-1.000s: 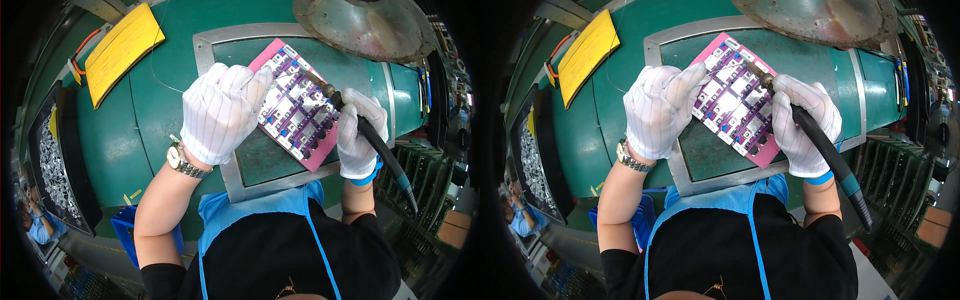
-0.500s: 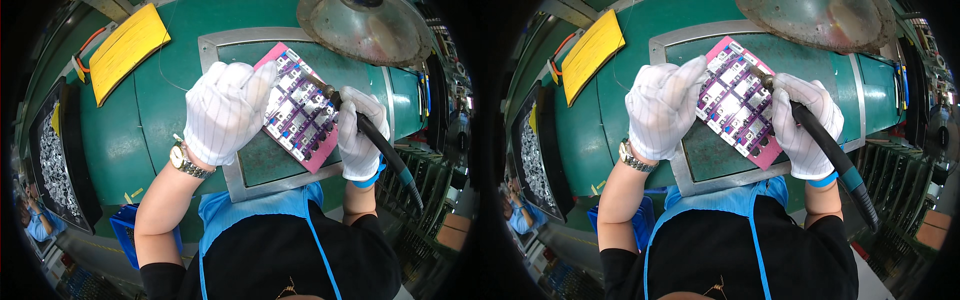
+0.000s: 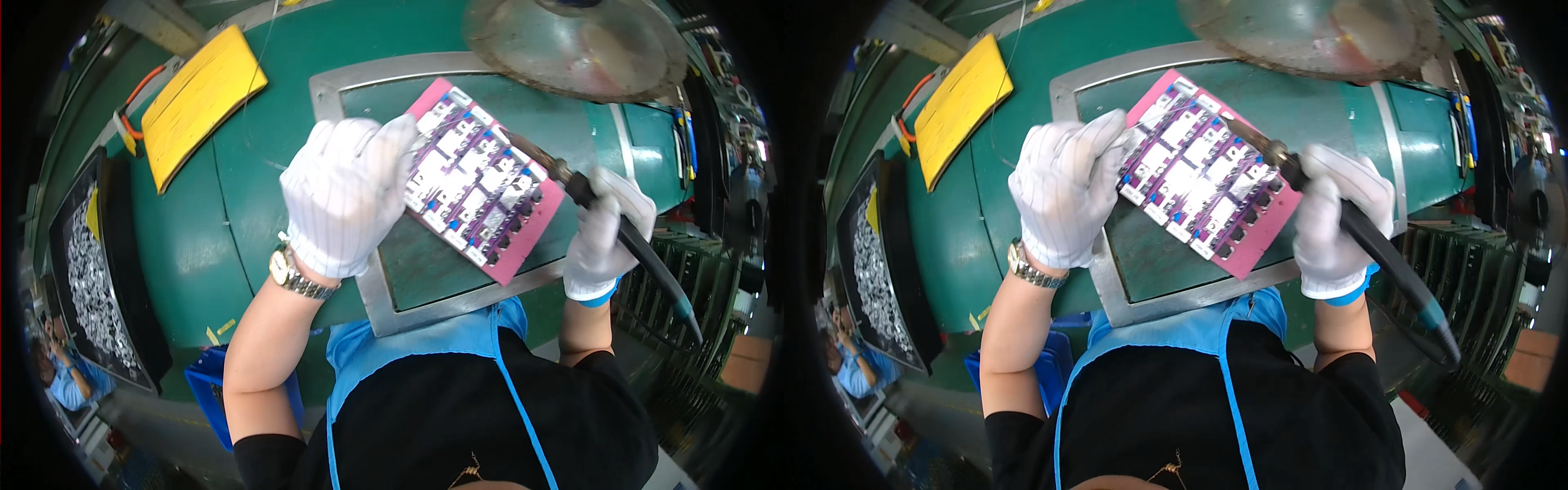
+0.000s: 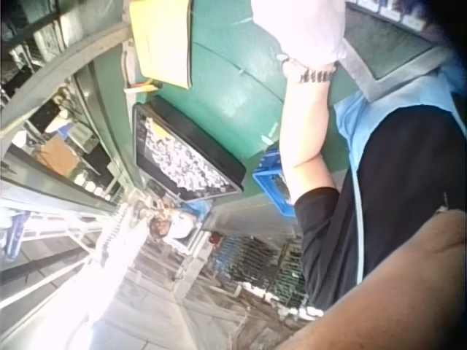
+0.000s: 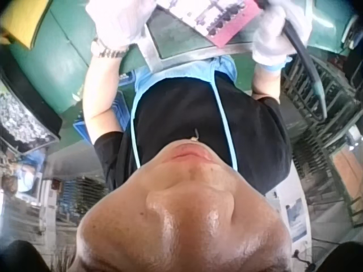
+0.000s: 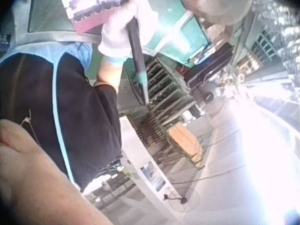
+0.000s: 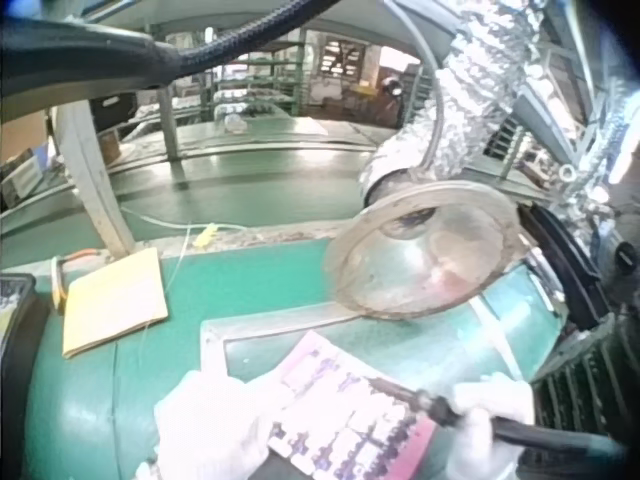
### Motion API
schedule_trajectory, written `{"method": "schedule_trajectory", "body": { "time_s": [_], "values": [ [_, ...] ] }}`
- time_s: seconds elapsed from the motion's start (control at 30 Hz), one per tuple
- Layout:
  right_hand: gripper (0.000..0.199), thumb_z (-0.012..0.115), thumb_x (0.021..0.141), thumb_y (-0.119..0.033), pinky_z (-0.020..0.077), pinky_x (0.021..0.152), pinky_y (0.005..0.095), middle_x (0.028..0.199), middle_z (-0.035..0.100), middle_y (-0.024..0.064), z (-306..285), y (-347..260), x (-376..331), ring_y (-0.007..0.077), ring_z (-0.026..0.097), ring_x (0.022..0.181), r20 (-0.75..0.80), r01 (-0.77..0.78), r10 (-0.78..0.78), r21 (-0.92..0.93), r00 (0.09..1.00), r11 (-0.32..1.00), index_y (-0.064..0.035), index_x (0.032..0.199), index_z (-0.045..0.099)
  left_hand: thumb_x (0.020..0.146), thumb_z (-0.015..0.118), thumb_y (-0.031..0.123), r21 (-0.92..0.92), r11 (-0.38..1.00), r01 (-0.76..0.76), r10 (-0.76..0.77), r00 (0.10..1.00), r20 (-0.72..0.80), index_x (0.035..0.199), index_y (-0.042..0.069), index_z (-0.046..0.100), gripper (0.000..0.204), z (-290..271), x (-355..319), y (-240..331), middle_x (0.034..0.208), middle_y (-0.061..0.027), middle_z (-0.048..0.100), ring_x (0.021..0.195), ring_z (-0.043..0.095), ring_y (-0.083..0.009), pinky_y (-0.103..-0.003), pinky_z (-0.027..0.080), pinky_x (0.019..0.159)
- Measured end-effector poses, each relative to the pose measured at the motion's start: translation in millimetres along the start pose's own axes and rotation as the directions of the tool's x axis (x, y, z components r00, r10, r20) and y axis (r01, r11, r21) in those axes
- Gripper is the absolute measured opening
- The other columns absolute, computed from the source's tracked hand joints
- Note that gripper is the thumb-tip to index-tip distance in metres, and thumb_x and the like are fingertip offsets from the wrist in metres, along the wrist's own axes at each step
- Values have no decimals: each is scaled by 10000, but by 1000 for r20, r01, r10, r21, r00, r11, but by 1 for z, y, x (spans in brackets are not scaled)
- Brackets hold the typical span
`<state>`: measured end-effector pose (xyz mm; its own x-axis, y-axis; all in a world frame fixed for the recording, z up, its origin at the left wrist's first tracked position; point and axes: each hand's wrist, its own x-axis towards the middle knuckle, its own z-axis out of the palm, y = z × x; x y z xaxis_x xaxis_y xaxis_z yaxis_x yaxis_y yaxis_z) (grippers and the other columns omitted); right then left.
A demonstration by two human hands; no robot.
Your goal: The person solders electronic components onto circuit boards using a soldering iron and solder wire.
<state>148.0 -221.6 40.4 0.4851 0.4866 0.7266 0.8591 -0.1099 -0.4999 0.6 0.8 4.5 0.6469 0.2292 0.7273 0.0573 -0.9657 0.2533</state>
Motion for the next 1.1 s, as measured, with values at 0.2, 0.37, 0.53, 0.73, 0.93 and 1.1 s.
{"method": "schedule_trajectory", "body": {
  "time_s": [0.2,0.37,0.53,0.73,0.93,1.1],
  "values": [
    [161,537,952,-138,452,705,273,794,618,79,-58,32,3,127,542,761,-545,-75,117,98,830,992,-2,939,622,770,769,35,-5,1000,21,-21,998,51,1040,113,721,285,2,4,6,836,-57,657,738,617,-246,-351,504,656],
    [215,590,994,-93,493,777,301,1009,626,70,-52,81,35,131,588,806,-407,-179,86,-197,909,964,10,1174,645,730,780,56,6,1000,9,-9,999,-31,982,94,709,264,-6,12,-1,771,-41,646,678,611,-227,-339,500,571],
    [327,510,1010,-51,442,1008,377,1275,623,171,-38,113,19,247,586,1136,81,14,45,-613,996,790,1,1319,608,739,670,101,-28,999,-19,16,994,-108,881,120,696,145,-6,4,-2,741,-21,611,649,587,-191,-323,497,544],
    [339,517,1034,-191,467,997,436,1220,598,236,-39,116,8,354,589,1109,-141,-154,132,-159,981,975,87,1218,576,812,659,174,14,1000,-10,11,995,-98,934,115,656,135,-6,-9,7,726,-6,507,650,531,-179,-324,426,480],
    [307,568,1014,-181,519,909,446,1081,655,262,-26,114,13,365,639,986,-217,-26,-32,-261,976,965,100,1125,627,842,627,168,57,998,-4,10,994,-105,980,86,637,160,-6,-11,11,747,-26,499,663,526,-189,-323,419,496],
    [300,580,1012,-178,513,920,435,1092,645,257,-23,96,22,350,630,1012,-261,-39,-29,-251,965,967,89,1142,624,856,616,168,32,999,-13,16,992,-123,986,74,640,162,-3,-8,6,750,-36,497,664,523,-197,-328,418,496]
  ]
}}
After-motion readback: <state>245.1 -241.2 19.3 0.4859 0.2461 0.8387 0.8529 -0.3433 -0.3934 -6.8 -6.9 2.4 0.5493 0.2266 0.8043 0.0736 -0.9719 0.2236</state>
